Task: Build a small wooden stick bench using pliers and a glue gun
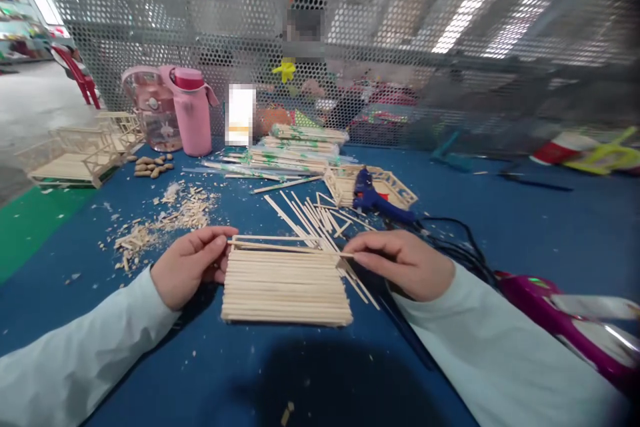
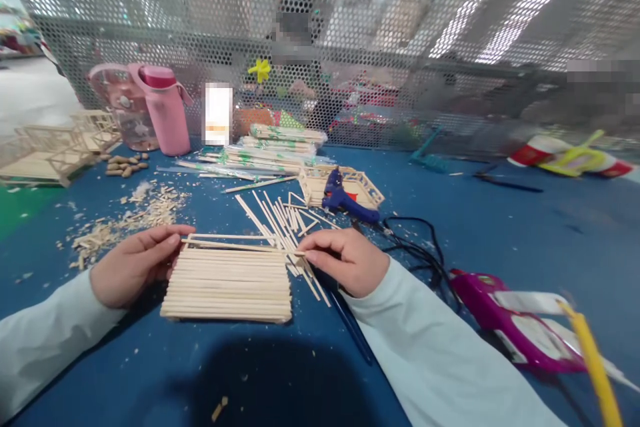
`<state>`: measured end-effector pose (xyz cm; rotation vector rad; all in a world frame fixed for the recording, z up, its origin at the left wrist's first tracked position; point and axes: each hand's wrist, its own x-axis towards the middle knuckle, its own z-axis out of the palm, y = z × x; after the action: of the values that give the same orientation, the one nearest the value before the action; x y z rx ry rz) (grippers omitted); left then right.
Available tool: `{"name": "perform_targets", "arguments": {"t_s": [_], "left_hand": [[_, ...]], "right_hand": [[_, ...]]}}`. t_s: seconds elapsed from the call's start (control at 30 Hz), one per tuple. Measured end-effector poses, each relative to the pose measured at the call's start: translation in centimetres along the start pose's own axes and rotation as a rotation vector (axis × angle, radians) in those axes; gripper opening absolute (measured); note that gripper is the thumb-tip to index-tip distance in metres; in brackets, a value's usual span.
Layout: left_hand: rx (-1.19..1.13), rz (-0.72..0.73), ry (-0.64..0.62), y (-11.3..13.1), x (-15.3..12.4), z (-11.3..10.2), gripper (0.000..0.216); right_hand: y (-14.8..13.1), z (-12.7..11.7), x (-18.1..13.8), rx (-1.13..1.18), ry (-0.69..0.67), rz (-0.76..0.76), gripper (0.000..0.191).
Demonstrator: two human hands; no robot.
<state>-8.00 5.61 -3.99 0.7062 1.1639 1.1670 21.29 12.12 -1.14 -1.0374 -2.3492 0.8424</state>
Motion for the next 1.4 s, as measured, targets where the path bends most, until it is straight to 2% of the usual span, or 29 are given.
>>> {"name": "perform_targets", "arguments": {"t_s": [0.33, 0.7, 0.9, 1.17, 1.4], "left_hand": [[0.035, -0.016, -0.018, 0.2, -0.1, 0.0, 0.038], [0.066, -0.01, -0.012, 0.2, -0.1, -0.1, 0.05], [0.1, -0.038, 0.001, 0.3, -0.4, -0.2, 0.057], [0.161, -0.105, 0.019, 0.7, -1.3, -0.2, 0.048], [0.151, -0.171, 0.024, 1.2, -1.9, -0.1, 0.04]], "right_hand": [[-0.2, -0.4, 0.0, -0.045, 0.015, -0.025, 0.031], [-0.8, 0.0, 0.1, -0.07, 0.023, 0.018, 0.027], [-1.2, 1.1, 0.0, -0.078, 0.096, -0.028, 0.027], [-1.3, 1.3, 0.0, -0.068, 0.087, -0.123, 0.023], [-1.6, 1.2, 0.4, -0.022, 0.047, -0.112, 0.022]]}}
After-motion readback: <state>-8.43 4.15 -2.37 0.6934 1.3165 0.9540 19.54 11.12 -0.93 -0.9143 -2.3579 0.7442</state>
